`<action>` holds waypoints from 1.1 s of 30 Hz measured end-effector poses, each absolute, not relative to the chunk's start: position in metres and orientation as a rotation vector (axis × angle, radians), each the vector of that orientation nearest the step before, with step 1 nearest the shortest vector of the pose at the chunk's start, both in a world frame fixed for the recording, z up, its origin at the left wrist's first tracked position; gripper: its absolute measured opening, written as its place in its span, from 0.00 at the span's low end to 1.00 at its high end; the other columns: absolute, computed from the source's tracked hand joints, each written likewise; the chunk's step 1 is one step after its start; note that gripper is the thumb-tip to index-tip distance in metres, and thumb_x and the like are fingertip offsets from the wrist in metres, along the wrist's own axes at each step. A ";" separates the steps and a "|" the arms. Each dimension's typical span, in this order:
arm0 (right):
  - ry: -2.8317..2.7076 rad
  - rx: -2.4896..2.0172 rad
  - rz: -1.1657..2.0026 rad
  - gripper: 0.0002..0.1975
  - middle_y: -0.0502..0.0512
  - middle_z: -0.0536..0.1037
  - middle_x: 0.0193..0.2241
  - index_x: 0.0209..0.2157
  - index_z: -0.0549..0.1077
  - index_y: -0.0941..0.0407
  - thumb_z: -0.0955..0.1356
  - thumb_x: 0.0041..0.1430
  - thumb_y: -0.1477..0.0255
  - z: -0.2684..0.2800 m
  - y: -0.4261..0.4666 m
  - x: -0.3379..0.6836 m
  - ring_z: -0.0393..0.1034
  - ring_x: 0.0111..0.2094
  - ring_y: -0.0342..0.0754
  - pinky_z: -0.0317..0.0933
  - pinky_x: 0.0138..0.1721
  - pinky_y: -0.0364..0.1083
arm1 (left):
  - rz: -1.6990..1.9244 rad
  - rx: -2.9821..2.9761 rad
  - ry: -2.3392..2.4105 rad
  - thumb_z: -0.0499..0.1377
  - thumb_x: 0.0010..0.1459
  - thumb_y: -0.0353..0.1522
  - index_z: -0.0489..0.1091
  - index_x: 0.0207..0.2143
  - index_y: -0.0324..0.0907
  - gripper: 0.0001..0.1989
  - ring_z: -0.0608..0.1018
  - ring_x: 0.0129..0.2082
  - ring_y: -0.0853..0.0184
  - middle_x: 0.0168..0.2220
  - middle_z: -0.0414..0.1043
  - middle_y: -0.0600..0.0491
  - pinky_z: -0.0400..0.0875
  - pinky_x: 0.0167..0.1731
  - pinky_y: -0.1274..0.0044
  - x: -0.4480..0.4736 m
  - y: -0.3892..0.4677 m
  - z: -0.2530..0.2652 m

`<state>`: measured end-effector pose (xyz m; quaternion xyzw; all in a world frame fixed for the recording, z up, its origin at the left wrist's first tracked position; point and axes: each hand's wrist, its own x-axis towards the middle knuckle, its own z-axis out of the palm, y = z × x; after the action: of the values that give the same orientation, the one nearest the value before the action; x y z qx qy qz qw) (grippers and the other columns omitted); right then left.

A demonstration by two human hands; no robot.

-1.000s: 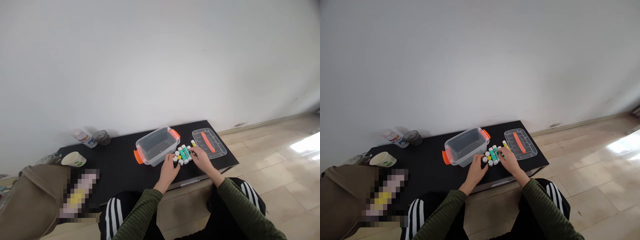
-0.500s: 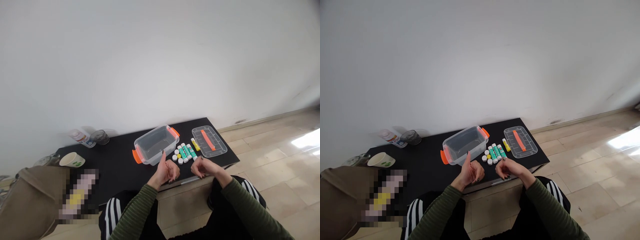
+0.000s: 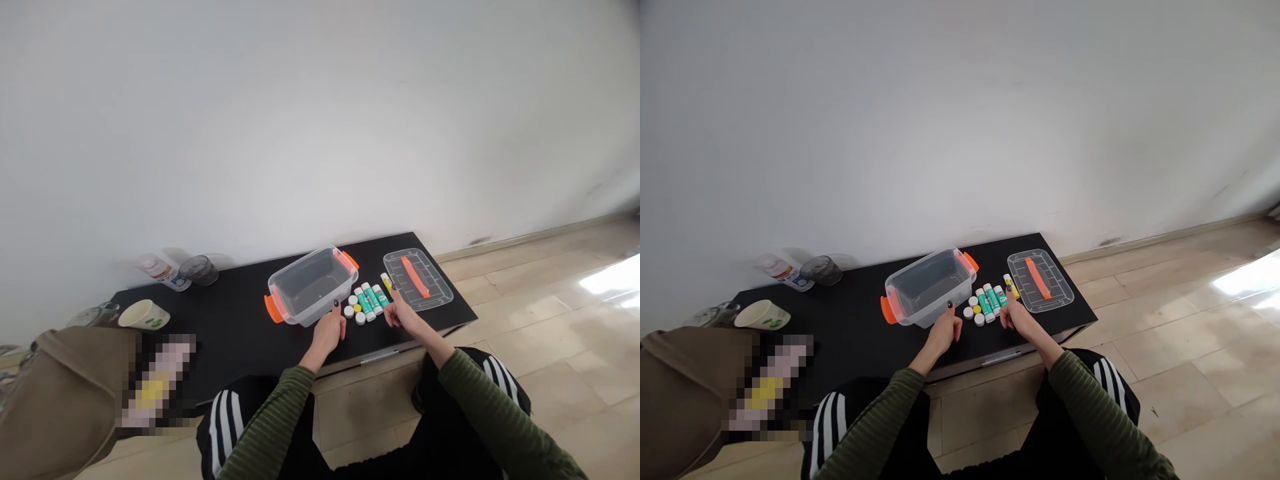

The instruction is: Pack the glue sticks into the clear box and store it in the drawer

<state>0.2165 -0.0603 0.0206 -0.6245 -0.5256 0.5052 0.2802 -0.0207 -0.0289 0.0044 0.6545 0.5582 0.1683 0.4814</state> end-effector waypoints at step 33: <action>-1.644 -1.899 0.674 0.13 0.56 0.80 0.34 0.48 0.68 0.57 0.63 0.64 0.68 0.011 -0.068 0.221 0.76 0.35 0.51 0.65 0.36 0.46 | 0.986 0.946 1.061 0.67 0.53 0.38 0.69 0.42 0.39 0.18 0.80 0.37 0.64 0.43 0.78 0.45 0.73 0.32 0.77 -0.006 -0.023 -0.014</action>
<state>0.2214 -0.0681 0.0108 -0.7035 -0.6093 0.2498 0.2673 -0.0060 -0.0228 -0.0144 0.4160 0.4670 0.4337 0.6487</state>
